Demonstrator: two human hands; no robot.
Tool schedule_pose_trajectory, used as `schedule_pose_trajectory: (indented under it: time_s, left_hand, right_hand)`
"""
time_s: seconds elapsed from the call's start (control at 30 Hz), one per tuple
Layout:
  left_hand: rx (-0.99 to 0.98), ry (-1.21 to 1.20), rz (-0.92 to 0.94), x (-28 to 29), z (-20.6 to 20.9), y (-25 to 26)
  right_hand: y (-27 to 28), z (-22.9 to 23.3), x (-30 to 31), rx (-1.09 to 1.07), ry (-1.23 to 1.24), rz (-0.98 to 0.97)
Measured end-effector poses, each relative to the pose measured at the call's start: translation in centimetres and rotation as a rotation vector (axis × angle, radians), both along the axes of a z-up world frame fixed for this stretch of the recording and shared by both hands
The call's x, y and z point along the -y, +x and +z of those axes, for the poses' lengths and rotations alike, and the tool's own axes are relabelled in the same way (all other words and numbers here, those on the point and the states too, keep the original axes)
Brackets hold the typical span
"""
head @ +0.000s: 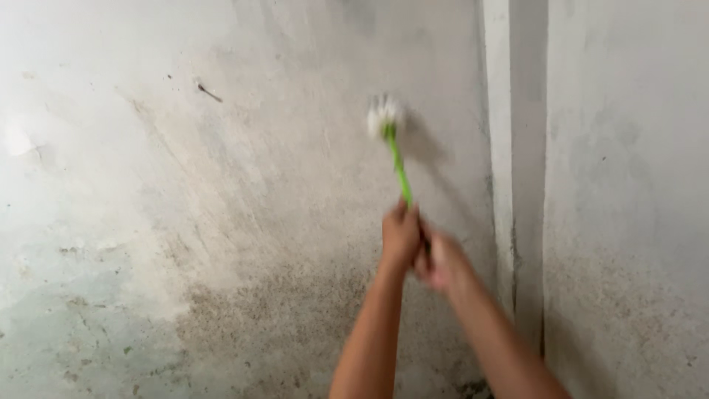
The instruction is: The person cleans the walls of a bathroom using a long-handled brush and water. They repeatedly scoop water from a bucket with a green cup, pour it onto the brush, and scrub the upper sections of the walls in a small room containing a squat toilet and basins.
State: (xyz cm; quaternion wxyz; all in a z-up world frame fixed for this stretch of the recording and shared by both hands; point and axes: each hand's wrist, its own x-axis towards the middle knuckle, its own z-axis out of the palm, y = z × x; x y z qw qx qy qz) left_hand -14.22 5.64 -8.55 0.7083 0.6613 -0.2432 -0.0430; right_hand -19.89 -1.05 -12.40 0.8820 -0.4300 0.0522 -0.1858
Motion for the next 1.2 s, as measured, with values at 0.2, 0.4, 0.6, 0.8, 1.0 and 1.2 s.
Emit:
schedule_pose_trajectory:
  time_s: [0.2, 0.4, 0.6, 0.8, 1.0, 1.2]
  left_hand:
    - [0.248, -0.189, -0.101, 5.1, 9.0, 5.8]
    - [-0.033, 0.002, 0.053, -0.4, -5.1, 0.1]
    - [0.509, -0.151, 0.106, 3.0, 3.4, 6.6]
    - [0.425, -0.096, 0.196, 4.1, 0.0, 7.2]
    - [0.173, -0.02, 0.123, 0.7, -5.8, 3.9]
    - [0.371, -0.03, 0.14, 5.4, 10.3, 7.7]
  right_hand:
    - [3.1, 9.7, 3.5, 0.236, 0.016, 0.005]
    - [-2.9, -0.8, -2.8, -0.038, -0.058, 0.0]
    - [3.0, 6.2, 0.6, 0.016, -0.035, -0.046]
    - [1.6, 4.0, 0.8, 0.061, -0.055, 0.011]
    - [-0.2, -2.3, -2.4, -0.021, -0.008, 0.044]
    - [3.2, 12.5, 1.3, 0.264, -0.052, 0.045]
